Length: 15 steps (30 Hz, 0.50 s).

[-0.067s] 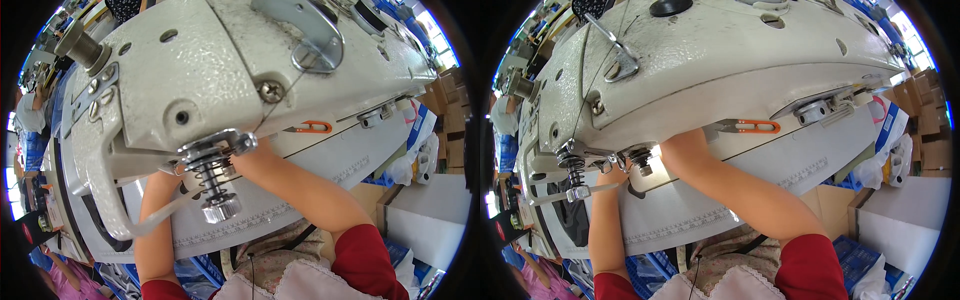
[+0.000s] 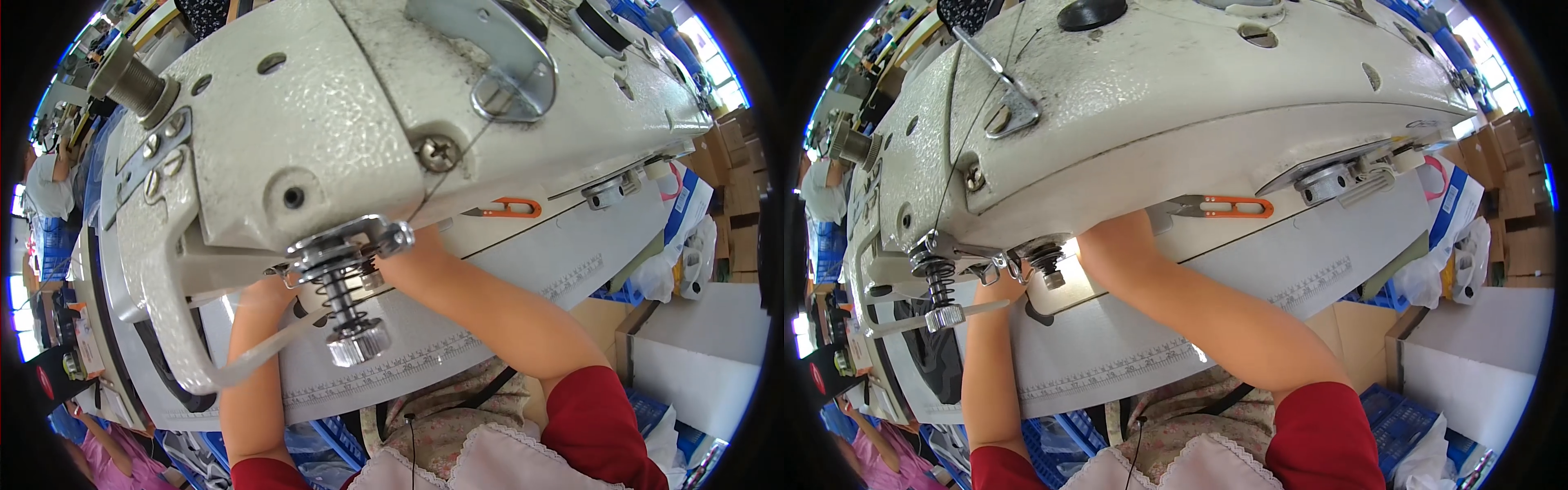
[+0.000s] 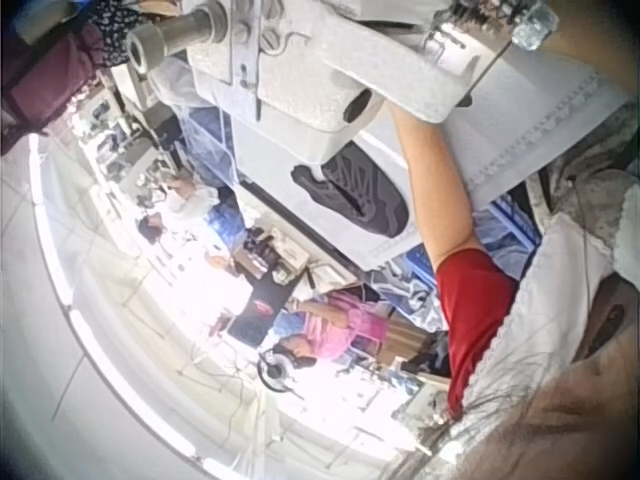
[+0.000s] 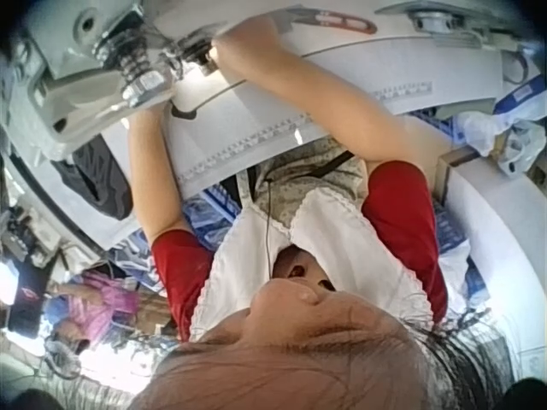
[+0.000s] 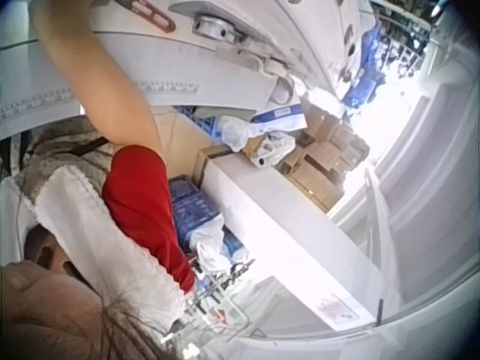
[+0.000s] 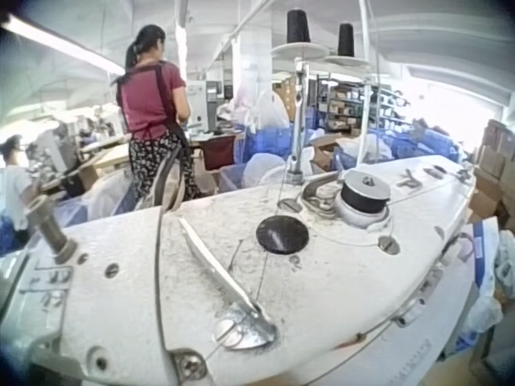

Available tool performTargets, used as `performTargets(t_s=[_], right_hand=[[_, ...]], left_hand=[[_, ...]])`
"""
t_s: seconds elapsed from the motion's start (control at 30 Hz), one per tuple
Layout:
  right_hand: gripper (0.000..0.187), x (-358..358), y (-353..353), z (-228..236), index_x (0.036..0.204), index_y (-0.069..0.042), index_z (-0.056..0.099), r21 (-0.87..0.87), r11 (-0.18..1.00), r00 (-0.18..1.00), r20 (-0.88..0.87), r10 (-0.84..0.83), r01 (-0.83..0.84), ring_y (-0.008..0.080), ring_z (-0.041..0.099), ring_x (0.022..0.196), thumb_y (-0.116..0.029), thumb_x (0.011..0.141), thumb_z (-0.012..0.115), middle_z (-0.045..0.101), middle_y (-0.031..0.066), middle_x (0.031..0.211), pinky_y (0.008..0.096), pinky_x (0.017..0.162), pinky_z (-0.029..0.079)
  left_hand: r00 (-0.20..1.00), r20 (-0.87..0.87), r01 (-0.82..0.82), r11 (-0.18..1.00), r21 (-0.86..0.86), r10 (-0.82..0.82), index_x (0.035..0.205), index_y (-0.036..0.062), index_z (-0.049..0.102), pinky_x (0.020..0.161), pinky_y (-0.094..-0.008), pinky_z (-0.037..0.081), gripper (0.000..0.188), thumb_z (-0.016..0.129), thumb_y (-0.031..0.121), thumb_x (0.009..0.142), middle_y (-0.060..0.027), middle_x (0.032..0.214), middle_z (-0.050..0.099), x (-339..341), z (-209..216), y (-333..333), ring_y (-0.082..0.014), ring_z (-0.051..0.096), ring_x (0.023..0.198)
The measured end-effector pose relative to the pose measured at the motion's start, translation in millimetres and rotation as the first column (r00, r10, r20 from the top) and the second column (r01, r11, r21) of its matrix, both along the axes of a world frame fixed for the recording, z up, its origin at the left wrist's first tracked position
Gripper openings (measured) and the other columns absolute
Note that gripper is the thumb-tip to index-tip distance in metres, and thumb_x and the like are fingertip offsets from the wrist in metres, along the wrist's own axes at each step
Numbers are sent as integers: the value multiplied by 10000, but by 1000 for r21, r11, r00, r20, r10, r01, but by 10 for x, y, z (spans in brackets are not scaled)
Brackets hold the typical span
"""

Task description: Inspecting, trimming thread from, and bagging shoe upper components in a factory setting.

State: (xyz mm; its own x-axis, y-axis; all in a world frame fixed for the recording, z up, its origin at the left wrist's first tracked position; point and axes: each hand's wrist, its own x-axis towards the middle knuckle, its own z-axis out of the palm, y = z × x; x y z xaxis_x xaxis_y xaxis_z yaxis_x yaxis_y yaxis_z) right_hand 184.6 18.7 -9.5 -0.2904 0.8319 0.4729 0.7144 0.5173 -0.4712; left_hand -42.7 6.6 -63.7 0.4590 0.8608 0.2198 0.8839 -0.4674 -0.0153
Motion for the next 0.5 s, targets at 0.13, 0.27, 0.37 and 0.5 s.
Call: performTargets(t_s=[0.13,0.27,0.37,0.5], right_hand=[[121,7,20,-1,801,-45,597,-40,999,999,44,16,-14,312,592,696,-79,686,581,601,128,738,430,604,452],[90,19,36,-5,793,-75,615,-49,998,990,138,36,-30,303,604,693,-141,733,602,615,133,728,428,600,454],[69,29,34,-32,741,-65,616,-34,999,985,173,29,-23,316,598,678,-108,687,612,614,136,714,444,597,445],[58,10,43,-82,700,-58,611,39,999,997,79,0,-3,320,594,664,-100,660,613,610,133,694,454,598,436]], left_hand=[[1000,20,-3,1000,24,2,1144,21,553,940,-519,375,433,564,214,756,-170,1111,567,-93,-164,-2,-337,510,1081],[999,-32,-44,999,-21,43,1147,38,563,956,-523,359,436,568,230,756,-149,1137,564,-222,-266,-8,-330,494,1110],[988,-144,-63,997,-37,57,1142,49,571,962,-524,352,429,570,238,756,-138,1144,563,-285,-289,-28,-329,489,1118],[954,-293,-90,994,-55,71,1134,65,581,970,-526,343,420,573,249,757,-124,1154,563,-385,-324,-60,-328,483,1127]])
